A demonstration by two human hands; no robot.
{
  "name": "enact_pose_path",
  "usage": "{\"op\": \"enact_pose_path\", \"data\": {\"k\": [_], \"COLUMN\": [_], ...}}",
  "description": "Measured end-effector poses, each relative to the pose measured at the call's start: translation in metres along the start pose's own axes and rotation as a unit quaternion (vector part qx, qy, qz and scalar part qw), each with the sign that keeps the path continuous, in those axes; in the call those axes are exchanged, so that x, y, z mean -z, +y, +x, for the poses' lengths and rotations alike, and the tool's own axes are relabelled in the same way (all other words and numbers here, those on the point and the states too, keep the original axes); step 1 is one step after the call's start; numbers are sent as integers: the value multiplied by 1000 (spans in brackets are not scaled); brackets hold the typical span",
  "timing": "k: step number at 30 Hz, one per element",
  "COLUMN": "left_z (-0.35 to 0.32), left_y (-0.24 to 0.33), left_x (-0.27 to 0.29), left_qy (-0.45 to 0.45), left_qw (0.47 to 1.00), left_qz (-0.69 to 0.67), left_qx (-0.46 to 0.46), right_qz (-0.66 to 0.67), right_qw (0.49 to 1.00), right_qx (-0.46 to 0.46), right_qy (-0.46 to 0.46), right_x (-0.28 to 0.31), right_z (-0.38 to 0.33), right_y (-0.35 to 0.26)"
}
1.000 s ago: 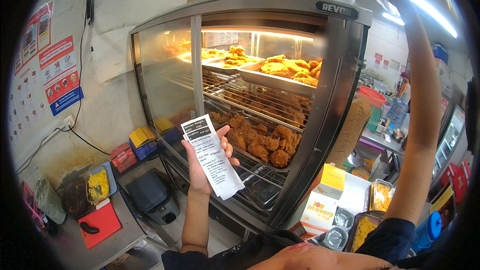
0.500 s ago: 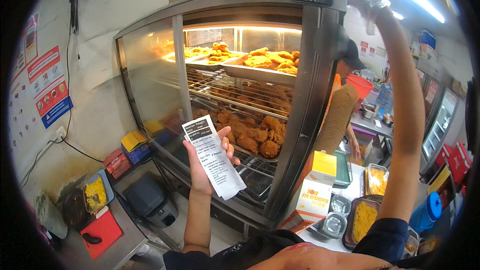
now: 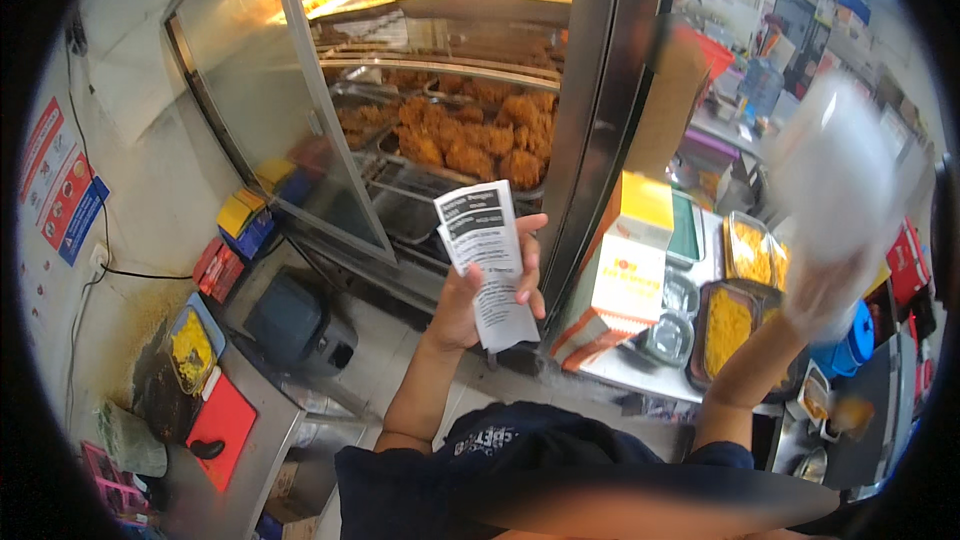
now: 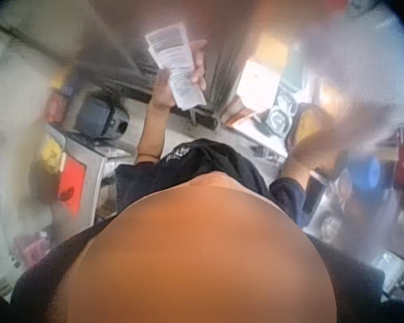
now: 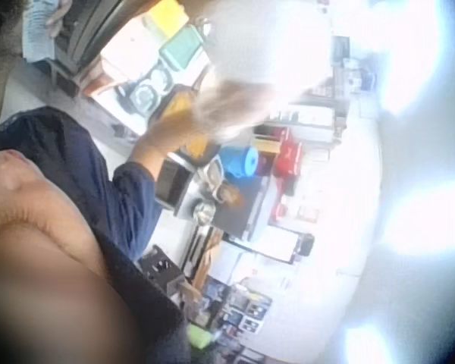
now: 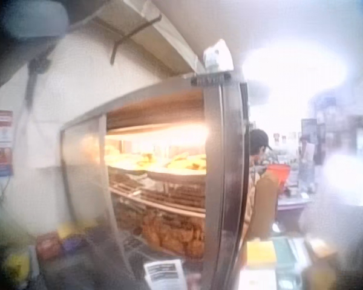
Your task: The person assembles takeout orders by placing food items into boxes and containers. They handle receipts, boxes, and containers, and retrieve items from a display case and storage bins. The person also places receipts into boxes and stacks containers.
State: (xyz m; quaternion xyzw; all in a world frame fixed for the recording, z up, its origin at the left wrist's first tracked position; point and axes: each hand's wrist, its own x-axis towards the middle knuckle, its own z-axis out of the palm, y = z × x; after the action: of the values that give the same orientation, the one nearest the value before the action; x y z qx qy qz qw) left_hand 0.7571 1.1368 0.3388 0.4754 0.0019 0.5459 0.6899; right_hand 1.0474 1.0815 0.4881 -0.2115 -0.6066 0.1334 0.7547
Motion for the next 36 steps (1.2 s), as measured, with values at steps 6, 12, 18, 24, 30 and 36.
{"op": "enact_pose_path", "data": {"k": [6, 12, 18, 24, 30, 36], "left_z": [-26, -50, -64, -72, -79, -84], "left_y": [-46, -59, -51, -34, -28, -27], "left_x": [-11, -1, -11, -23, -27, -29], "left_qy": [17, 39, 102, 138, 152, 165], "left_qw": [990, 933, 885, 848, 864, 848], "left_qz": [136, 358, 447, 501, 469, 491], "left_qx": [20, -24, -79, -105, -105, -118], "right_qz": [-256, -326, -208, -112, -111, -95], "right_qw": [939, 893, 927, 955, 959, 959], "right_qx": [-132, -72, -162, -212, -205, -197], "right_qy": [-190, -301, -267, -173, -161, -180], "right_x": [-21, -30, -36, -49, -53, -52], "right_z": [-149, -178, -174, -180, -184, -184], "right_y": [45, 44, 32, 34, 28, 28]}}
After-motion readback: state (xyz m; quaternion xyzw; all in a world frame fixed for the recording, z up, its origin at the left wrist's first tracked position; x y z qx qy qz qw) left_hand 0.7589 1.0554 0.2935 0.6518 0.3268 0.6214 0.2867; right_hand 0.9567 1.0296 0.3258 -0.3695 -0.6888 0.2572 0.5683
